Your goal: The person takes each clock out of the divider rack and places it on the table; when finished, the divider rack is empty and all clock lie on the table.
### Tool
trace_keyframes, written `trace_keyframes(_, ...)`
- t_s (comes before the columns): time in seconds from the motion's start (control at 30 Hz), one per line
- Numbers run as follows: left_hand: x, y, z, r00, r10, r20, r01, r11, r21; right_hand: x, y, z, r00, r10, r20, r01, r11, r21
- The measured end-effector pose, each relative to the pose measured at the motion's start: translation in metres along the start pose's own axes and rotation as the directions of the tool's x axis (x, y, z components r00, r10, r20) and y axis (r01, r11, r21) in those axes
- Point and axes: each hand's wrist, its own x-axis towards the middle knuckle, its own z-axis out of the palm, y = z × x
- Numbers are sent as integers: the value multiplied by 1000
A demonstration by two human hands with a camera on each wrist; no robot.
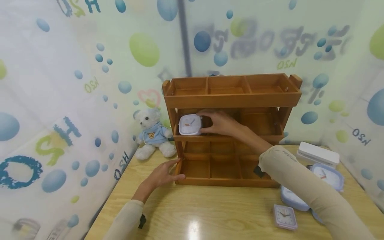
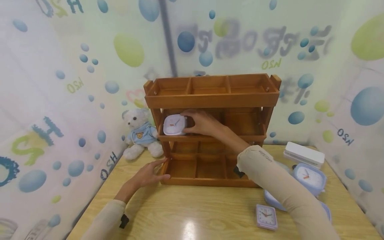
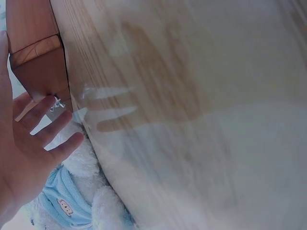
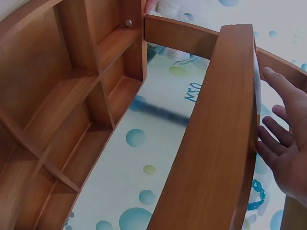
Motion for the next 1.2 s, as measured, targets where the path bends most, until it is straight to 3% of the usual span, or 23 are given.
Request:
trace_keyframes(0.3,0,1,0,1000,-7,9,7,1000,-10,4,-1,7,999,-7,35,8,999,-31)
trace_keyframes(0.6,-2,1,2,1000,-8,-4,8,1000,-13,14,-3,13,991,9,132,5,994,-109)
trace_keyframes(0.93,1,-1,2,1000,8,-6,-9,1000,-22,20,-6,14,988,30,154,1,981,-193)
trace_keyframes(1.2,0,-1,2,1000,-5,-9,5,1000,-21,26,-8,14,987,36,159,-6,983,-184)
